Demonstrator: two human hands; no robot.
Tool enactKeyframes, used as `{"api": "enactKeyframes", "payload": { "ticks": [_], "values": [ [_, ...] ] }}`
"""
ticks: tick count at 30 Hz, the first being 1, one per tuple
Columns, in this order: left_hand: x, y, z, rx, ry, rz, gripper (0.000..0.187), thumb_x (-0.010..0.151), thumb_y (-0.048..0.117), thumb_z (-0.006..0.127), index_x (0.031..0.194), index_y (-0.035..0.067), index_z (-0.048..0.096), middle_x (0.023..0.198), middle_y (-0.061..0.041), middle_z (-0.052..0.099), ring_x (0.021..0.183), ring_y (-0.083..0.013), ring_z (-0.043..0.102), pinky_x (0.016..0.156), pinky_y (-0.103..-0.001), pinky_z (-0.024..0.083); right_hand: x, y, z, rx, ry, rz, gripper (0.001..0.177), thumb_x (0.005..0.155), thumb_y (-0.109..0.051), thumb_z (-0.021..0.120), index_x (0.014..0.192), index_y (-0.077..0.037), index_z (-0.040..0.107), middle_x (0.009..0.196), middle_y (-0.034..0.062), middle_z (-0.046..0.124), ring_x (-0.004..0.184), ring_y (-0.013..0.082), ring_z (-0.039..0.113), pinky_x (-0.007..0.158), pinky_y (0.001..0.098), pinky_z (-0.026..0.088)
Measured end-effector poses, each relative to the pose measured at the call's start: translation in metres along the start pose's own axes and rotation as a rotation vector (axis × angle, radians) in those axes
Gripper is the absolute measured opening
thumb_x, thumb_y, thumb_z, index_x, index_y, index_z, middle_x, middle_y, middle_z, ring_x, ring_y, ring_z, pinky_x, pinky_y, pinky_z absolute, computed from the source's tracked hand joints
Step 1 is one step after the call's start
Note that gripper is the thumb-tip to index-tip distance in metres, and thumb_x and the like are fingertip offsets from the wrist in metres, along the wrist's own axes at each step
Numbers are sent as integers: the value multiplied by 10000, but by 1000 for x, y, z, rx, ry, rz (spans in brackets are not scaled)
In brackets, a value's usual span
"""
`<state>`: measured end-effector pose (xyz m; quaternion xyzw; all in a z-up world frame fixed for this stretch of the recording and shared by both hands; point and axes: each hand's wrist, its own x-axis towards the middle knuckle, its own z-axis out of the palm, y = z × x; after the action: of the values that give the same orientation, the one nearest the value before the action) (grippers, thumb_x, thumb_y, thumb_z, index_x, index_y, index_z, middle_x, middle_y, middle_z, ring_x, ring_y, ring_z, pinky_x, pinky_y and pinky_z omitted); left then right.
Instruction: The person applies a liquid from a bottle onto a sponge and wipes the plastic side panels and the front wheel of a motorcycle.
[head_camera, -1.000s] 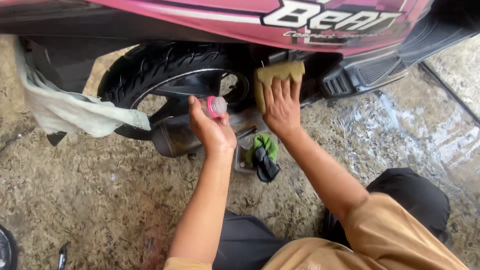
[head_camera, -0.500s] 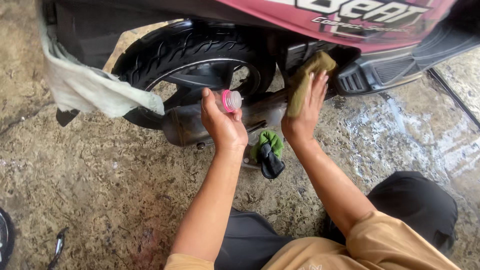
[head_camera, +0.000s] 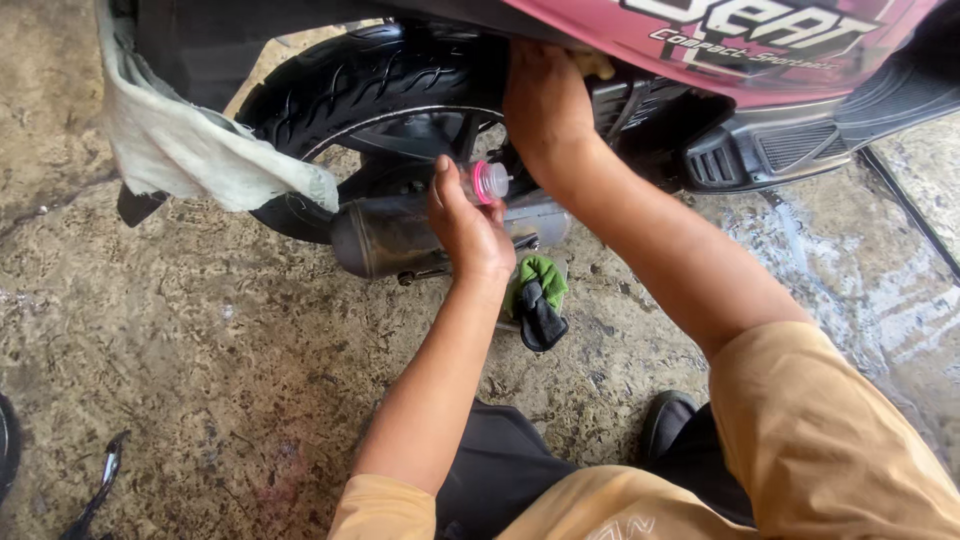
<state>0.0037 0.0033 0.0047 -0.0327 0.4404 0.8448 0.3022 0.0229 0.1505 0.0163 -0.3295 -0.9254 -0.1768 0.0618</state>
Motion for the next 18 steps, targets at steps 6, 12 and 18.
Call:
{"api": "enactKeyframes", "payload": {
  "ticks": [6,12,18],
  "values": [
    [3,9,-9,-44,-55,69,386,964,491,616,979,115,533,842,-9,570,635,-107,501,498,-257,334,-42,-5,17,-362,236,-162,463,890,-329,565,1150,-11,778,1427,202,613,1428,415,411,1222,553,146],
    [4,-4,-7,-58,8,-10,349,980,471,609,993,128,541,852,-2,580,650,-97,519,529,-240,372,17,-10,1,-350,-275,-256,440,940,-248,587,1209,38,785,1296,250,714,1333,513,509,982,716,270],
    [0,1,-2,-40,-88,66,387,967,490,609,970,108,548,809,-19,573,618,-114,500,489,-263,336,-59,0,-88,-575,-322,-545,468,899,-339,561,1213,-31,720,1404,265,569,1397,494,394,1181,609,106]
  ]
}}
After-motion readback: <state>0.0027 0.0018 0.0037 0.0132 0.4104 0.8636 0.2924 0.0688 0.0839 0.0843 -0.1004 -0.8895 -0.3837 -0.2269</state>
